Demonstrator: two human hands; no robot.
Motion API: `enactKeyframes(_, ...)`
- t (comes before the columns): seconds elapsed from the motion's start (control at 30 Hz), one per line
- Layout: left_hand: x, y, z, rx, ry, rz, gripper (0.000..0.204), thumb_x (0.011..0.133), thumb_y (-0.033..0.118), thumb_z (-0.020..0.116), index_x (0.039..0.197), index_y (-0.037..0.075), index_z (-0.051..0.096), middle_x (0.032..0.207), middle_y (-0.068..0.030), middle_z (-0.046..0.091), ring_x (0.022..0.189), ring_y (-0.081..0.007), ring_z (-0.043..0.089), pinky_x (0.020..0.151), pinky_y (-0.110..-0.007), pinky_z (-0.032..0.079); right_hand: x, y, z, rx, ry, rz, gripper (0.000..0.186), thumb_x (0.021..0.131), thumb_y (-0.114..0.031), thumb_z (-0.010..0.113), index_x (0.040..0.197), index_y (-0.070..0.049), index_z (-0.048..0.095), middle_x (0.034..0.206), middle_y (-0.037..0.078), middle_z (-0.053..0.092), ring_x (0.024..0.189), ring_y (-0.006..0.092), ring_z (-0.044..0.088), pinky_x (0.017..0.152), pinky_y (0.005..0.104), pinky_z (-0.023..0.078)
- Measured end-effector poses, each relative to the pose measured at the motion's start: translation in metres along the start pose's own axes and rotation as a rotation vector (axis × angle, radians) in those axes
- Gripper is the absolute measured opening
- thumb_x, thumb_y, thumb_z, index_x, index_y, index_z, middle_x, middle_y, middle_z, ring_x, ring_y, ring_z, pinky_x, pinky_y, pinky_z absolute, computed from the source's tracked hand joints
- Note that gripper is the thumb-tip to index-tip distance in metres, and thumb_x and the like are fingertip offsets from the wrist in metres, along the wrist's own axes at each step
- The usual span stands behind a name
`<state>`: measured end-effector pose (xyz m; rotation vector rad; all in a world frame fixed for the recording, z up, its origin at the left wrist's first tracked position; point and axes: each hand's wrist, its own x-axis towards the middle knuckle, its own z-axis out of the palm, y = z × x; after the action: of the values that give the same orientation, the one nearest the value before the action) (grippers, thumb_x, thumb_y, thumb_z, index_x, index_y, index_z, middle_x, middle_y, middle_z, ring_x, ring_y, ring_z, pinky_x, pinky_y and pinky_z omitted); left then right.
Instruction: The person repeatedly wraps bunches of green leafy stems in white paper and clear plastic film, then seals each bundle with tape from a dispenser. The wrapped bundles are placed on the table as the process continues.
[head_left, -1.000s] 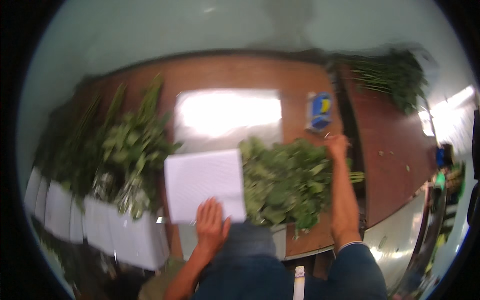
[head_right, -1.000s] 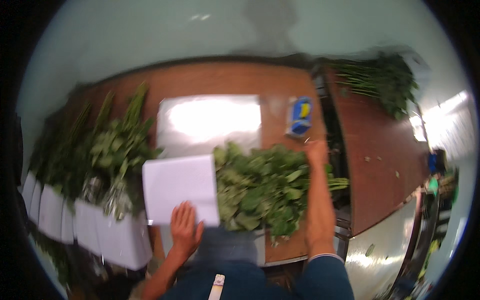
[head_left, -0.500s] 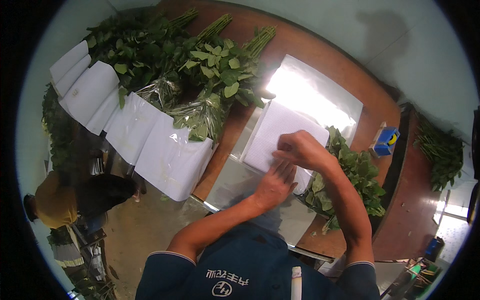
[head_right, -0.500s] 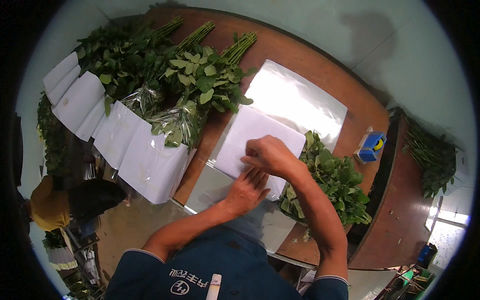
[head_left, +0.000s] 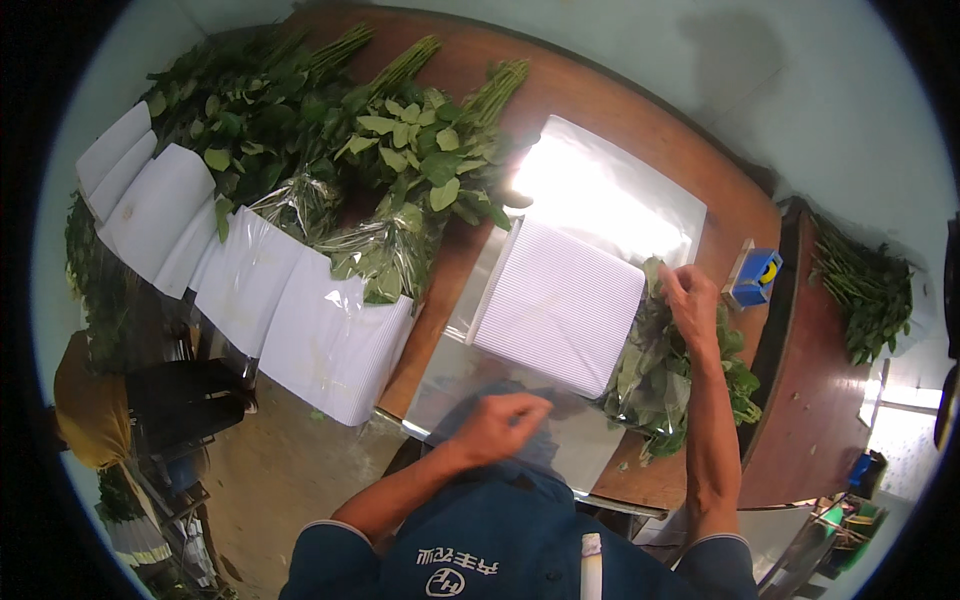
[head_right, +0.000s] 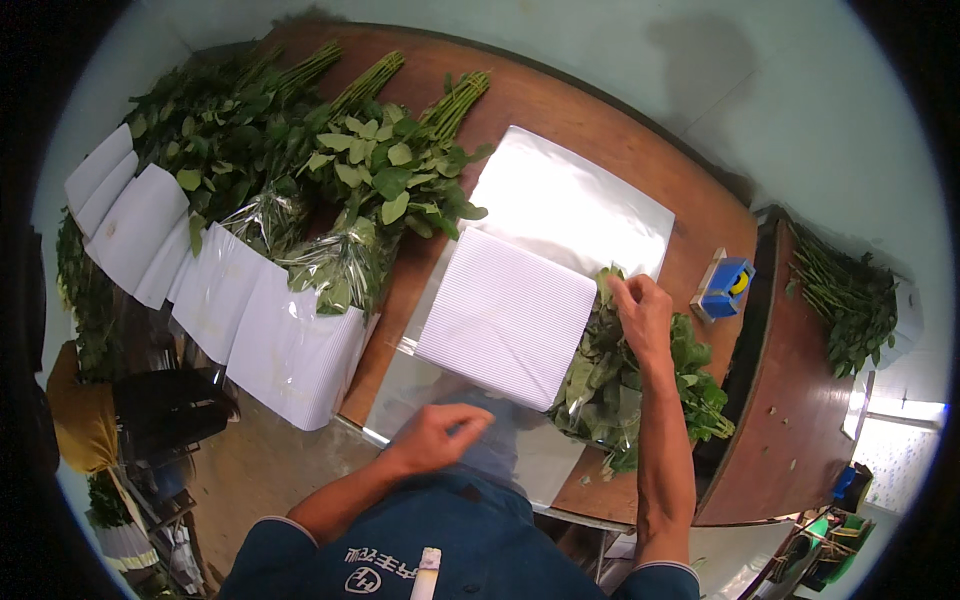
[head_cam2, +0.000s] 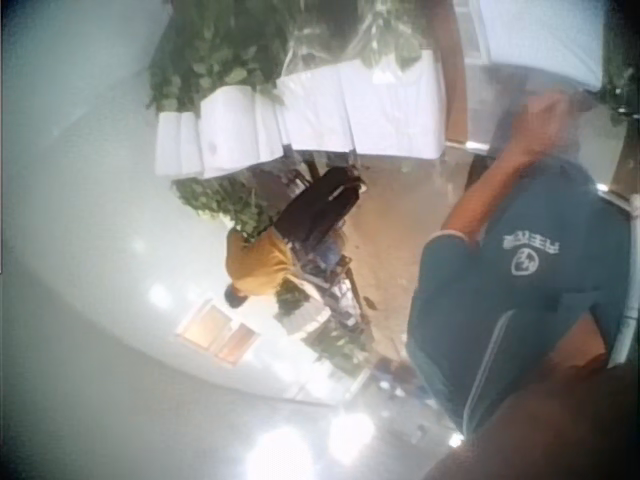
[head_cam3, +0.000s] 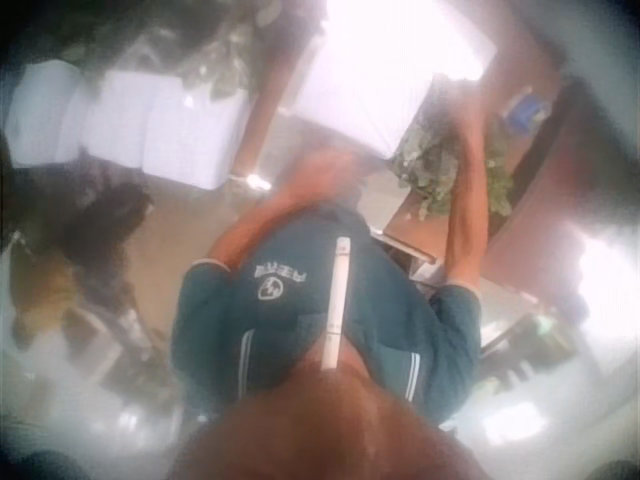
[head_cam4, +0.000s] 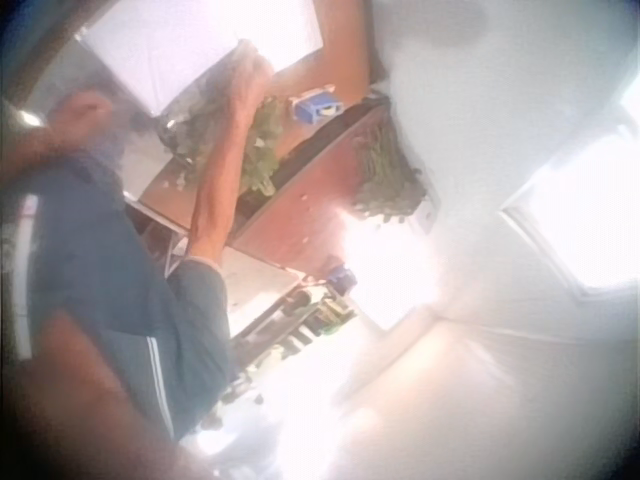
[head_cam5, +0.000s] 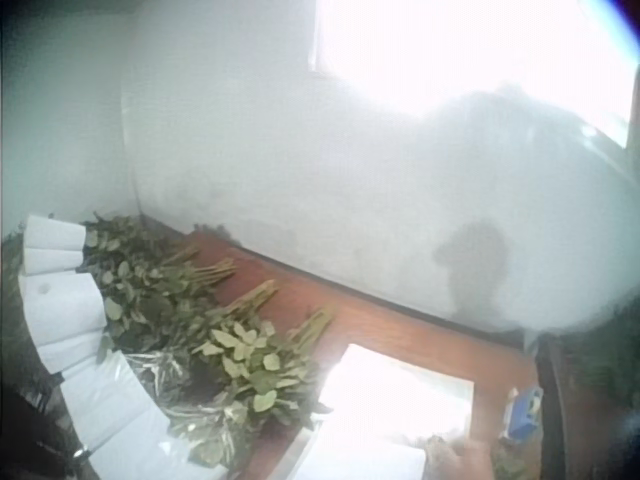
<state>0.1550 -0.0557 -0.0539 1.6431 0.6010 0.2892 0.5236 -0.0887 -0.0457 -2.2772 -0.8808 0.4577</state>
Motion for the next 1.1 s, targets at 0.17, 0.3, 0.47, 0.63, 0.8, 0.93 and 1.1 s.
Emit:
enactKeyframes(0.17, 0.010, -0.159, -0.041, -0.152, 0.679, -0.501, 0.046, 0.106, 0.038, 0.056, 0.087, 0.000, 0.073, 0.072, -0.0101, 0.070, 0.061, -0.0198, 0.064, 0.063, -0.032, 0.052, -0.024, -0.031, 0.033, -0.077, 0.035, -0.403, 0.041, 0.099, -0.024, 0.068, 0.128, 0.004, 0.060, 0.123, 0.025, 0.065, 0.114, 0.0405, 0.063, 0.100, 0.0451, 0.050)
enactKeyframes(0.3, 0.061, -0.141, -0.083, -0.077, 0.636, -0.784, 0.056, 0.100, 0.049, 0.061, 0.077, -0.001, 0.073, 0.067, -0.0135, 0.070, 0.056, -0.0272, 0.063, 0.065, -0.039, 0.053, -0.028, -0.032, 0.061, -0.126, -0.111, -0.385, 0.050, 0.098, -0.025, 0.068, 0.135, 0.005, 0.052, 0.134, 0.027, 0.057, 0.126, 0.0433, 0.053, 0.107, 0.0468, 0.044)
enactKeyframes(0.47, 0.066, -0.174, -0.082, 0.132, 0.454, -0.581, 0.027, 0.086, 0.025, 0.074, 0.083, -0.001, 0.075, 0.077, -0.0126, 0.074, 0.071, -0.0233, 0.068, 0.071, -0.038, 0.054, -0.026, -0.034, 0.061, -0.086, -0.155, -0.358, 0.051, 0.097, -0.023, 0.068, 0.134, 0.007, 0.051, 0.134, 0.028, 0.055, 0.126, 0.0437, 0.052, 0.108, 0.0478, 0.042)
enactKeyframes(0.63, 0.097, -0.171, -0.088, -0.180, 0.361, -0.326, 0.024, 0.088, 0.009, 0.076, 0.108, -0.003, 0.072, 0.097, -0.0073, 0.075, 0.087, -0.0132, 0.067, 0.080, -0.028, 0.054, -0.024, -0.030, 0.062, -0.052, -0.158, -0.380, 0.052, 0.096, -0.023, 0.070, 0.134, 0.008, 0.051, 0.133, 0.028, 0.055, 0.126, 0.0443, 0.052, 0.109, 0.0484, 0.042)
enactKeyframes(0.8, 0.202, -0.166, -0.103, -0.316, 0.389, -0.408, 0.032, 0.097, 0.014, 0.072, 0.125, 0.000, 0.065, 0.109, -0.0066, 0.072, 0.095, -0.0141, 0.066, 0.086, -0.030, 0.053, -0.025, -0.026, 0.065, -0.075, -0.098, -0.413, 0.053, 0.095, -0.022, 0.072, 0.133, 0.009, 0.052, 0.134, 0.030, 0.055, 0.128, 0.0460, 0.051, 0.111, 0.0494, 0.041)
enactKeyframes(0.93, 0.278, -0.144, -0.116, -0.326, 0.241, -0.434, 0.041, 0.092, 0.020, 0.078, 0.127, 0.002, 0.066, 0.110, -0.0064, 0.071, 0.099, -0.0151, 0.065, 0.088, -0.031, 0.053, -0.027, -0.023, 0.064, -0.064, -0.089, -0.382, 0.055, 0.094, -0.023, 0.073, 0.134, 0.009, 0.053, 0.137, 0.030, 0.054, 0.130, 0.0461, 0.050, 0.113, 0.0502, 0.040)
enactKeyframes(1.1, 0.342, -0.155, -0.124, -0.075, 0.024, -0.341, 0.050, 0.087, 0.018, 0.082, 0.132, 0.003, 0.065, 0.114, -0.0079, 0.072, 0.106, -0.0193, 0.067, 0.089, -0.036, 0.055, -0.027, -0.024, 0.068, -0.040, -0.101, -0.351, 0.057, 0.095, -0.028, 0.071, 0.136, 0.008, 0.054, 0.141, 0.028, 0.053, 0.133, 0.0447, 0.048, 0.113, 0.0510, 0.040)
